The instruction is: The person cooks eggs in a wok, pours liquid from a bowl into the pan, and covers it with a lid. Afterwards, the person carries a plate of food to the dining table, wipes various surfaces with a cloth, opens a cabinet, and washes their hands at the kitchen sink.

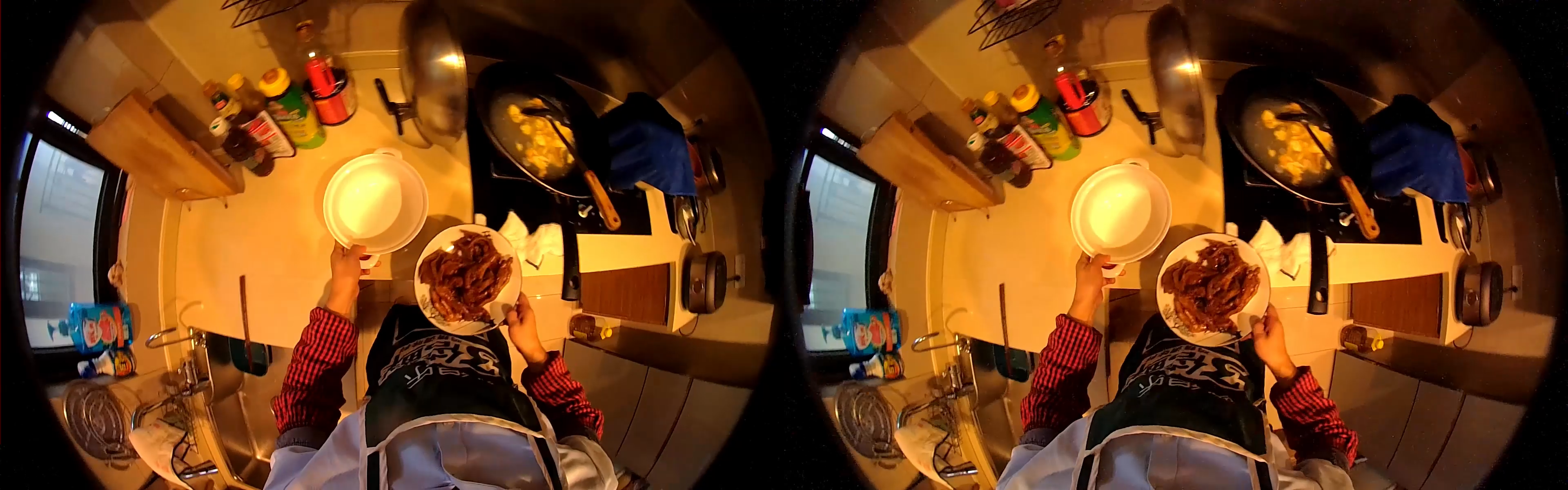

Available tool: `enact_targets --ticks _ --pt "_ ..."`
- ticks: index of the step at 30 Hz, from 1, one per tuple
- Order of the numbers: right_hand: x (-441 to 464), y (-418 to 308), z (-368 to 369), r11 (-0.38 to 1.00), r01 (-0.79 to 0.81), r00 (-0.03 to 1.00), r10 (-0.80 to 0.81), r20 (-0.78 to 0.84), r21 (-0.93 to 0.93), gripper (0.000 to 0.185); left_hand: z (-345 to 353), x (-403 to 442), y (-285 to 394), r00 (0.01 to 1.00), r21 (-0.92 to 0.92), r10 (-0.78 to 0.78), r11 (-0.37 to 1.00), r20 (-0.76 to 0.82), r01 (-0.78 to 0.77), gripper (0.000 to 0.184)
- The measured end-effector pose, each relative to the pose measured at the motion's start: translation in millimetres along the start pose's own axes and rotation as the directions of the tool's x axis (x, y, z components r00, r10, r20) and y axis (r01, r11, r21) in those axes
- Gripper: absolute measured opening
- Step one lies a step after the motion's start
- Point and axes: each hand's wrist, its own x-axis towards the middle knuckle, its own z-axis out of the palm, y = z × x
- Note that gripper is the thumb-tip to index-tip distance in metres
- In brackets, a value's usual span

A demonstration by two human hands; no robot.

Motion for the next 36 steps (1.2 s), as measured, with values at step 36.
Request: enact_targets --ticks 36 --pt "18 -67 80 0.962 0.265 0.538 -0.094 0.838 -0.062 0.033 -118 -148 -76 0.927 0.184 0.233 0.966 -0.295 -0.184 0.014"
